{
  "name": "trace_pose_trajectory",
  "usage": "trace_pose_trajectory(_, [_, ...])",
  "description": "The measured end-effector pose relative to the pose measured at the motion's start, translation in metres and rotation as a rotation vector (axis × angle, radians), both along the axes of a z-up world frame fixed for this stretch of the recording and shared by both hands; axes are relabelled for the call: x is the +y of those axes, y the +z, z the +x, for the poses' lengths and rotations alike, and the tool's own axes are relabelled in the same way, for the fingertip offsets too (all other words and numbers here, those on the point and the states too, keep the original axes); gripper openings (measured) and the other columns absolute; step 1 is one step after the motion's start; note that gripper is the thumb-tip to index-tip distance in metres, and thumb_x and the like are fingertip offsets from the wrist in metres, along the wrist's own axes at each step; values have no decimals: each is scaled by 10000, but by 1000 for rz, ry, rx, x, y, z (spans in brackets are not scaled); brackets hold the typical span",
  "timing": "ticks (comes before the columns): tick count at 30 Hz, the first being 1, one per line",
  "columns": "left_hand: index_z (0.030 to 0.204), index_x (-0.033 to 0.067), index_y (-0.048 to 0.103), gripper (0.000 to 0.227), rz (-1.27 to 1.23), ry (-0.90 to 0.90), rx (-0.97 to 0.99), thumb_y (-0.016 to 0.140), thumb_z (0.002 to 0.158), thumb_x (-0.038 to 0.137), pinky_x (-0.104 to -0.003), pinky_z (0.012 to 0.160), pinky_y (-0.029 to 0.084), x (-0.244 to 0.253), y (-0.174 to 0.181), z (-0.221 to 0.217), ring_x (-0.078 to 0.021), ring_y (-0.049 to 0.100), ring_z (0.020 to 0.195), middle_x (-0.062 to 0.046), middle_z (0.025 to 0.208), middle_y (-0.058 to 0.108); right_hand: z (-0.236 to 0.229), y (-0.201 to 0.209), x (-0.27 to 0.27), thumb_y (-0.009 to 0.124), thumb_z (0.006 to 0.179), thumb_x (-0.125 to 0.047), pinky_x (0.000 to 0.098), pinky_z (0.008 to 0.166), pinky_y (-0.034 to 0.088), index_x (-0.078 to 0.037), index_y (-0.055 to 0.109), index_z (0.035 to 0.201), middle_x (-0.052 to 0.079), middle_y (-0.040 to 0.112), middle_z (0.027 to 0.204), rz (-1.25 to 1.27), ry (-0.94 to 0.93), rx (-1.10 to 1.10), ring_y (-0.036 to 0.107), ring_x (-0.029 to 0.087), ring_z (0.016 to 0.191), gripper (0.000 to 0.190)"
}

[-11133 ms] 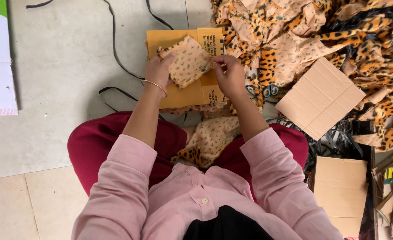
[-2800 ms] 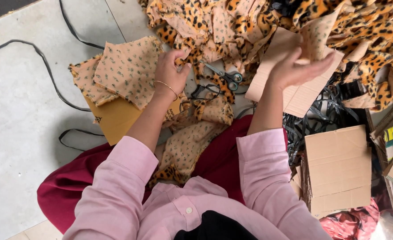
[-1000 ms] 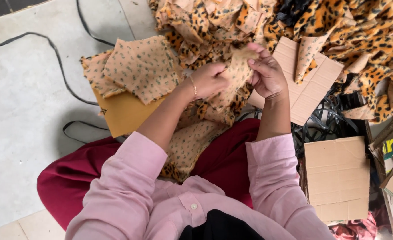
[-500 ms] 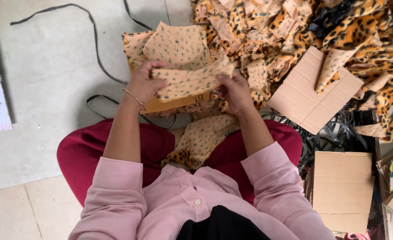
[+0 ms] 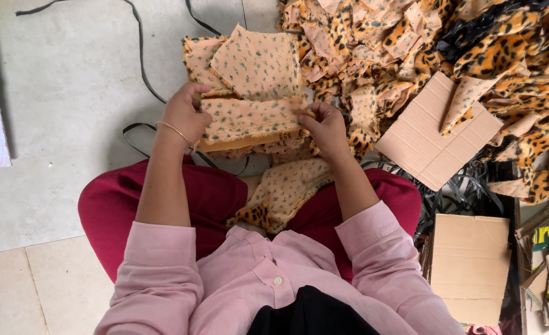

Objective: The person sits on the floor and repeatedly folds small pieces of patterned fabric, stacking them into a neat pile. The person uses a piece of cardboard as a guide to align the fabric pieces during folding.

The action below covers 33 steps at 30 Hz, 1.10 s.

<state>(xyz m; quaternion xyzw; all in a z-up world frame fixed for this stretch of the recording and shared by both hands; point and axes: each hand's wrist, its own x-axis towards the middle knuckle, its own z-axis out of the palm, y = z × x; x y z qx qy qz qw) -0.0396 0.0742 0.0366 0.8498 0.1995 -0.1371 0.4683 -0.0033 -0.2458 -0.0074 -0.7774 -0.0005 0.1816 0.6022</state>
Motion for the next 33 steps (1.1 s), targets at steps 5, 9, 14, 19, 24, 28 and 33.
trace_pose_trajectory(5, [1299,240,645,591,84,-58,74,732,731,99,-420,855,547,12,-16,-2,-289,684,1006,-109,974,677,-2,14,8,730,965,-102,380,704,500,34,628,1186,95,587,887,-80,53,-2,559,166,819,278])
trace_pose_trajectory(9, [1331,236,620,590,53,-39,162,711,764,99,-414,919,541,5,3,-7,-311,673,1085,-141,1067,687,0,1,2,697,934,-62,397,698,484,39,629,1126,114,566,871,-163,122,-1,563,178,775,228])
trace_pose_trajectory(14, [1323,227,628,582,69,-68,194,726,762,110,-447,930,542,3,2,-10,-329,665,1114,-148,1065,678,-2,9,-3,693,912,-50,417,691,496,46,631,1102,131,586,856,-182,137,48,619,202,730,222])
trace_pose_trajectory(19, [1338,233,620,585,70,-53,197,702,773,106,-432,938,544,-1,6,-6,-321,667,1117,-147,1085,686,5,-5,-9,697,913,-44,412,680,507,48,632,1080,112,562,847,-156,127,49,642,188,697,201])
trace_pose_trajectory(24, [1296,222,626,561,92,-28,148,724,756,107,-414,847,585,10,-34,-1,-271,686,987,-62,944,669,1,18,-5,700,944,-76,397,664,498,22,620,1150,136,574,884,-197,106,49,609,189,737,242])
trace_pose_trajectory(28, [1299,200,600,558,233,-61,130,741,765,116,-469,932,552,2,-8,1,-310,649,1089,-71,1026,637,-1,20,-3,732,981,-173,394,628,493,-3,597,1179,112,555,872,-203,71,43,589,177,710,294])
trace_pose_trajectory(33, [1176,157,598,365,296,11,-188,708,832,114,-458,900,530,-15,-10,19,-355,647,1040,-77,1039,533,19,2,-7,785,936,-179,339,636,484,-21,611,1154,82,566,846,-237,-62,-72,566,132,682,320])
